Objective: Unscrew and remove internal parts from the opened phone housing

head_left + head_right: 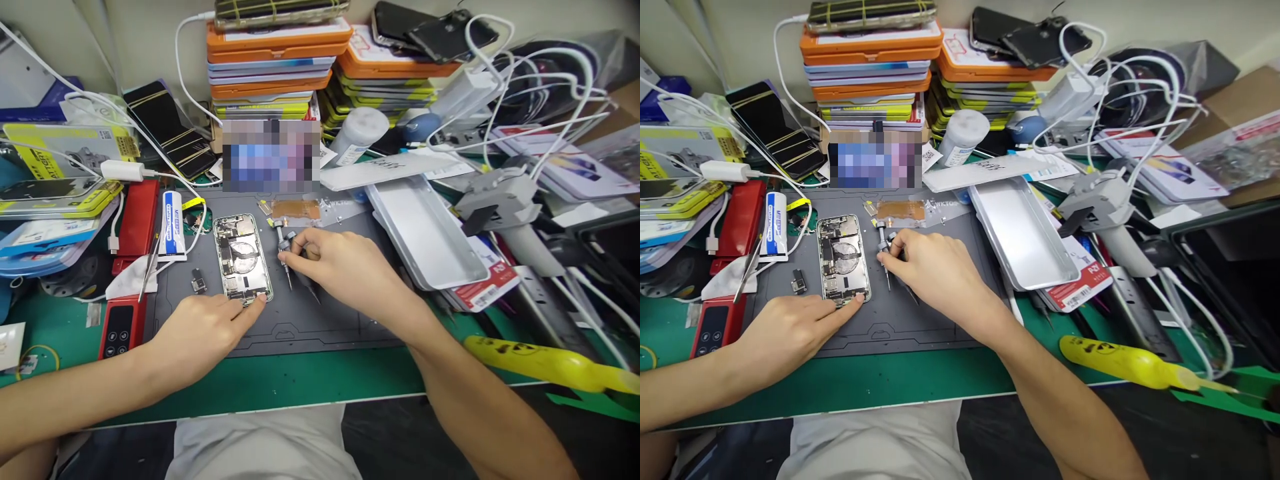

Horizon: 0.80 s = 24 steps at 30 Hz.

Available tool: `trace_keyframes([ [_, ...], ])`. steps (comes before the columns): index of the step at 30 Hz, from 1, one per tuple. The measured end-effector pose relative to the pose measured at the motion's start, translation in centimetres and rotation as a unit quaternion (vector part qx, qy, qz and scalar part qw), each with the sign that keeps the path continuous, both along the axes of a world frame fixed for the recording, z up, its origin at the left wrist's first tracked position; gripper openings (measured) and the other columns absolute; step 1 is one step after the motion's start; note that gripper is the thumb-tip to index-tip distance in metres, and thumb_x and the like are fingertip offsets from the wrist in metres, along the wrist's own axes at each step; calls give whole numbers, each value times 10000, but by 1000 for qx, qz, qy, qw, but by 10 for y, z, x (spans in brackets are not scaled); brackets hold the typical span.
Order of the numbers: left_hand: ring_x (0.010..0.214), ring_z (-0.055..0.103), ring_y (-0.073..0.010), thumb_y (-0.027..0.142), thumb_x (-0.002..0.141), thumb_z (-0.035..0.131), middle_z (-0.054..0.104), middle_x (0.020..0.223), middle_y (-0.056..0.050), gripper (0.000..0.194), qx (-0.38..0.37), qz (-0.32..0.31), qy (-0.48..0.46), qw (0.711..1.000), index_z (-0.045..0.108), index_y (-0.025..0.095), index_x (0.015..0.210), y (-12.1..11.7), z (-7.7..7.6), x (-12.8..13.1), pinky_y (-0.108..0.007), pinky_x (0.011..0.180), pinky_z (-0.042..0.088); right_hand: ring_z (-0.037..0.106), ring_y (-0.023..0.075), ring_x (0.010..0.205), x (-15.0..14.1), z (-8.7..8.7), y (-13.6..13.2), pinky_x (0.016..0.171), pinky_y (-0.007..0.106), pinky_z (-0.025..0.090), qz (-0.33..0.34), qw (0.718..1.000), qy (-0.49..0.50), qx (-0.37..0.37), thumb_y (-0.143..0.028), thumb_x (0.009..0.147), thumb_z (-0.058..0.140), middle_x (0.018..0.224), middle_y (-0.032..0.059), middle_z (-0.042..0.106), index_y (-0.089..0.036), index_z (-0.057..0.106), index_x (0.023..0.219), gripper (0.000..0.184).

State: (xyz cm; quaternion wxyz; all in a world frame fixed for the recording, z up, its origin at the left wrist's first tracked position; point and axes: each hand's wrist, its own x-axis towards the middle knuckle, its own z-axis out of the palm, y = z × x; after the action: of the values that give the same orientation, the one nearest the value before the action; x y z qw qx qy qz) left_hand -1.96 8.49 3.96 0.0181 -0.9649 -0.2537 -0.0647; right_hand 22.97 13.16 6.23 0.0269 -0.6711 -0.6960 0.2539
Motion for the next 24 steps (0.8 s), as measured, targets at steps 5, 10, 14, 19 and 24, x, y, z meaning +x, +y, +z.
trace_keyframes([
  [5, 542, 599, -131, -8, 945, 563, 651, 672, 64, 407, -5, -14, -24, 1000, 656, 132, 1317, 8, -4, -3, -308, 490, 361, 541, 182, 558, 3, -3, -2, 593, 314, 265, 7, 998, -12, 54, -414, 991, 599, 589, -45, 624, -258, 600, 856, 207],
  [10, 563, 635, -146, 18, 970, 558, 653, 672, 69, 357, -5, -9, -41, 999, 671, 153, 1280, 9, -2, -3, -324, 484, 382, 489, 144, 542, 9, 2, -7, 581, 298, 375, 6, 972, 196, 133, -406, 1005, 585, 582, -61, 521, -257, 579, 884, 192],
  [14, 582, 650, -179, -19, 934, 536, 670, 698, 33, 356, 54, -8, -16, 998, 677, 101, 1237, 4, 4, -2, -347, 487, 416, 522, 146, 577, 6, -1, -11, 518, 290, 422, -21, 910, 371, 183, -476, 1060, 522, 748, -26, 607, -279, 555, 971, 219],
  [19, 577, 638, -170, 2, 966, 534, 675, 706, 28, 272, 66, -18, -27, 997, 681, 114, 1165, 5, 4, -2, -340, 494, 423, 625, 121, 607, -3, -14, -13, 550, 288, 512, -24, 902, 403, 154, -459, 1090, 499, 1065, 23, 754, -282, 529, 1089, 180],
  [24, 565, 618, -155, 11, 976, 533, 677, 702, 31, 278, 81, -29, -41, 995, 669, 104, 1200, 9, -1, -1, -332, 483, 404, 655, 118, 649, -8, -20, -13, 605, 274, 544, -28, 913, 382, 138, -474, 1078, 529, 1033, 25, 769, -258, 552, 1114, 220],
])
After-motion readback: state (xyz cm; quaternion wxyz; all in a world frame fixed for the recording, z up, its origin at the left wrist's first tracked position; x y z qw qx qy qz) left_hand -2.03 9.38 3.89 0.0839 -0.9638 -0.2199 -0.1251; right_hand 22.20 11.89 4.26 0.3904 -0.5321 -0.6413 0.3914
